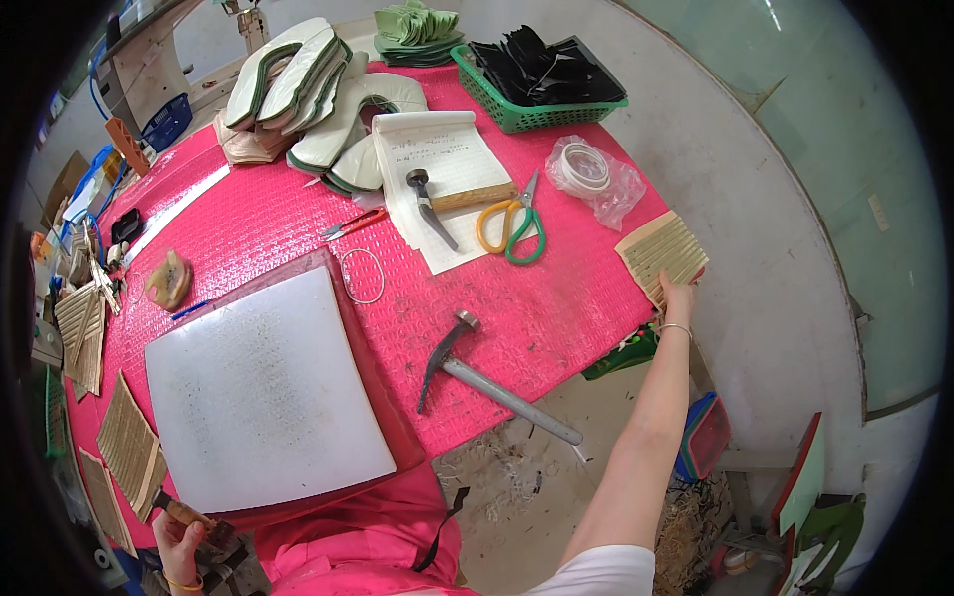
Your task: Use a punch tool and hammer to create patterns or holes in gold-colored shoe material components.
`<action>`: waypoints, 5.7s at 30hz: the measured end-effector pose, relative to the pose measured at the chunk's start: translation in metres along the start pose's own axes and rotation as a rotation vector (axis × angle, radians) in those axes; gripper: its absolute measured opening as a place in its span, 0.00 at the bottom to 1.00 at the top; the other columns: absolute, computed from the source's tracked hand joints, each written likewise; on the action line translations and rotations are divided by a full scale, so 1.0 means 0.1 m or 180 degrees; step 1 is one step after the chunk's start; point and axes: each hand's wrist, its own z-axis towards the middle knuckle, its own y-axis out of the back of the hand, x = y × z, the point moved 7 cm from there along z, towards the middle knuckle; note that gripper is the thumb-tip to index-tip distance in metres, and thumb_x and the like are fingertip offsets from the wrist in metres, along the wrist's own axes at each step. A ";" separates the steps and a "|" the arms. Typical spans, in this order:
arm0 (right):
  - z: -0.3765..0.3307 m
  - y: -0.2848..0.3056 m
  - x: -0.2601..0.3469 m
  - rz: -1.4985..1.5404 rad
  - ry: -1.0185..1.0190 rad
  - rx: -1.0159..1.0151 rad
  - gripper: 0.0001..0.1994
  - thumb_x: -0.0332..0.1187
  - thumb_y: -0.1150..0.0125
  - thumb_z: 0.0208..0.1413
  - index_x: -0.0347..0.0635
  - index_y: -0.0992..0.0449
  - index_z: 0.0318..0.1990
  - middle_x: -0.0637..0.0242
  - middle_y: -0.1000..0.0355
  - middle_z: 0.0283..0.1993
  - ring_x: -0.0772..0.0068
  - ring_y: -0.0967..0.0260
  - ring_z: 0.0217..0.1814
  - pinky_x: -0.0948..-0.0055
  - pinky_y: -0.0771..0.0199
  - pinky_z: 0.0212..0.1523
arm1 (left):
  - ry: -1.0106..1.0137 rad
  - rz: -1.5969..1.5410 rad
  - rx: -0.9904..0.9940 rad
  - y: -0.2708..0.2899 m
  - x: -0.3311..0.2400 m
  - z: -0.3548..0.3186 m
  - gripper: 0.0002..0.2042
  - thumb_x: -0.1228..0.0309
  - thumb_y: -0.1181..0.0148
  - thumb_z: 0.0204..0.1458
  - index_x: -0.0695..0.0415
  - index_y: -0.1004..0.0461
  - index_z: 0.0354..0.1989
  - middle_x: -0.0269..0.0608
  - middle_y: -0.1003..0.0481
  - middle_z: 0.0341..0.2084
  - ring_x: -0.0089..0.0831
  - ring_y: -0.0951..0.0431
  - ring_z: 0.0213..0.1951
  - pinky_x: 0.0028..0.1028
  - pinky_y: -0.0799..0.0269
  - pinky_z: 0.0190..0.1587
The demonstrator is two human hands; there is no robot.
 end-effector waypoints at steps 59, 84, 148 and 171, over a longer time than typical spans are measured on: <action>-1.24 0.44 1.39 0.0114 0.2112 -0.1360 0.30 0.35 0.40 0.38 0.36 0.42 0.51 0.48 0.44 0.48 0.49 0.43 0.50 0.63 0.39 0.47 | -0.0498 -0.0016 -0.0065 0.42 0.25 0.83 0.11 0.72 0.45 0.44 0.64 0.37 0.33 0.39 0.30 0.21 0.22 0.30 0.19 0.20 0.30 0.17; -1.69 -0.12 3.47 -0.0766 0.3158 -0.0951 0.19 0.35 0.38 0.35 0.52 0.29 0.41 0.64 0.46 0.54 0.56 0.49 0.54 0.57 0.41 0.49 | -0.0410 -0.0209 -0.0639 0.55 0.32 0.95 0.10 0.69 0.44 0.44 0.63 0.35 0.29 0.37 0.30 0.18 0.20 0.32 0.16 0.19 0.32 0.15; -6.38 0.15 2.31 -0.0296 0.5418 0.1826 0.30 0.45 0.47 0.45 0.54 0.47 0.57 0.55 0.59 0.62 0.48 0.65 0.64 0.49 0.64 0.58 | -0.1805 -0.0521 0.0104 1.05 -0.29 1.06 0.08 0.74 0.46 0.45 0.65 0.33 0.32 0.37 0.29 0.26 0.22 0.29 0.30 0.20 0.33 0.33; -4.13 0.54 0.78 -0.0294 0.2774 0.0589 0.23 0.30 0.49 0.47 0.40 0.42 0.53 0.53 0.42 0.45 0.54 0.44 0.49 0.65 0.46 0.49 | -0.2895 0.1994 -0.1996 0.88 -1.00 2.90 0.10 0.63 0.40 0.38 0.58 0.28 0.21 0.41 0.30 0.17 0.36 0.30 0.26 0.32 0.39 0.31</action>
